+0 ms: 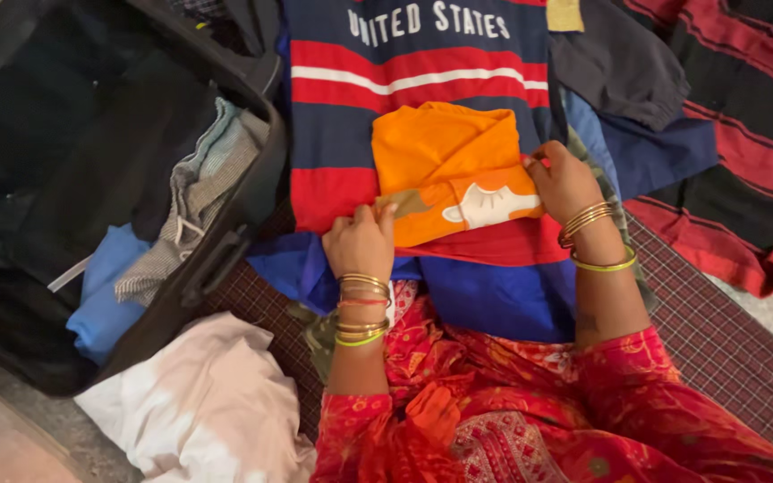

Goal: The person folds an orange t-shirt with a cartoon character graphic on a pile of other clothes. They smooth the shirt, fold the sleeves inward, and then fold the bottom up to create a compact bundle.

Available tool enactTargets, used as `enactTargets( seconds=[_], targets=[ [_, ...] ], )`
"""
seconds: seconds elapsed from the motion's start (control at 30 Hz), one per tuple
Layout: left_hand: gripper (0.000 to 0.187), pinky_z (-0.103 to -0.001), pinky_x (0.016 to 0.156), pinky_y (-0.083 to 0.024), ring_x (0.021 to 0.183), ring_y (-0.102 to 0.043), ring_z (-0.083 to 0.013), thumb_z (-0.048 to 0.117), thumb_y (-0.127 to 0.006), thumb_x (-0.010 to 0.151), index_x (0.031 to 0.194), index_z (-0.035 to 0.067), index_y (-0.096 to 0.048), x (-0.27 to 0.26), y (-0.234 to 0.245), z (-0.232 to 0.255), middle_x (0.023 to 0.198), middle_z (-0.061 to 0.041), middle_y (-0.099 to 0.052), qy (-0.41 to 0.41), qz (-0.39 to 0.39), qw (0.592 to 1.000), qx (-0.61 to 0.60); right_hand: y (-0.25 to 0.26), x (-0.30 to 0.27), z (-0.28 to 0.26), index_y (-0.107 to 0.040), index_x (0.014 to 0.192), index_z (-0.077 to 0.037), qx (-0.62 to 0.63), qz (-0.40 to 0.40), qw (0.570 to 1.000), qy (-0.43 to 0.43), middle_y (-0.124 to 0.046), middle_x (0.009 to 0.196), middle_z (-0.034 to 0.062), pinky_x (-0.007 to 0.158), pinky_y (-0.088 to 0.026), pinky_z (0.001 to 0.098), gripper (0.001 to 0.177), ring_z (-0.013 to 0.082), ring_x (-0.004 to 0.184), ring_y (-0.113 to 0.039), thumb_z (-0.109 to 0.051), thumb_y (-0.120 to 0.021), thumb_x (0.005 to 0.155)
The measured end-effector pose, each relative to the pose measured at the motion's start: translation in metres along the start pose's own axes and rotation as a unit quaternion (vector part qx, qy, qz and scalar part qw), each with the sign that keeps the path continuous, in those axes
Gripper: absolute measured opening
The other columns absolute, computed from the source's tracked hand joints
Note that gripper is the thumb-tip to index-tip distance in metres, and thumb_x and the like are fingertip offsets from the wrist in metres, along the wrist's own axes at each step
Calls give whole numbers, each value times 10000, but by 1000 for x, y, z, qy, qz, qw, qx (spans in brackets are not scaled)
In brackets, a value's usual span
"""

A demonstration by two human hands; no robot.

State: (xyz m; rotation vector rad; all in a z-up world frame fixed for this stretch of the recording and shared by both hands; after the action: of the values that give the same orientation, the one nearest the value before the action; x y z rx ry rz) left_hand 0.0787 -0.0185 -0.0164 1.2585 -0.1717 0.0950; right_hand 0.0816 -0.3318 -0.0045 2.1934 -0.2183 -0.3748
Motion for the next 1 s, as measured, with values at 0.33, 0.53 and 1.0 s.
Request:
enactTargets(
  seconds=[0.33,0.53,1.0],
  targets=[
    [366,-490,742,-507,962,-628,-340,389,-706,909,1088,79,-633,-9,24,10,908,-109,-669,-51,138,986,-80,9,-36,-18,-713,1000,-38,-80,208,964,146,-714,1003,162,836,-533,466,188,366,945,-684,-220,-760,1012],
    [340,-538,1072,-445,1193,-626,-264,316,-700,911,1160,92,-641,-19,42,23,1159,-88,-645,-142,165,975,-48,19,-71,-44,-688,1201,-10,-36,178,944,277,-658,1334,181,1181,-446,480,171,369,1328,-578,-124,-664,1076],
    [721,-528,1235,-268,1508,-374,-239,399,-659,895,1530,149,-429,-15,4,69,1589,-73,-453,-230,-60,969,-67,-28,-39,-57,-676,1361,-39,-192,118,921,317,-684,1365,158,1145,-447,466,425,328,1288,-629,-325,-595,1058]
  ],
)
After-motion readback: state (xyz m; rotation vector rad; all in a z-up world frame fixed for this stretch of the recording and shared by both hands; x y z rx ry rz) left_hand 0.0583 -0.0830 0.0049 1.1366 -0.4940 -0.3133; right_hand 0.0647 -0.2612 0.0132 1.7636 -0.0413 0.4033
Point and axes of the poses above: each hand's wrist, its own x-axis towards the middle knuckle, its own y-axis out of the back of the hand, z = x × y, the point moved 1 cm from there along x, towards the middle knuckle
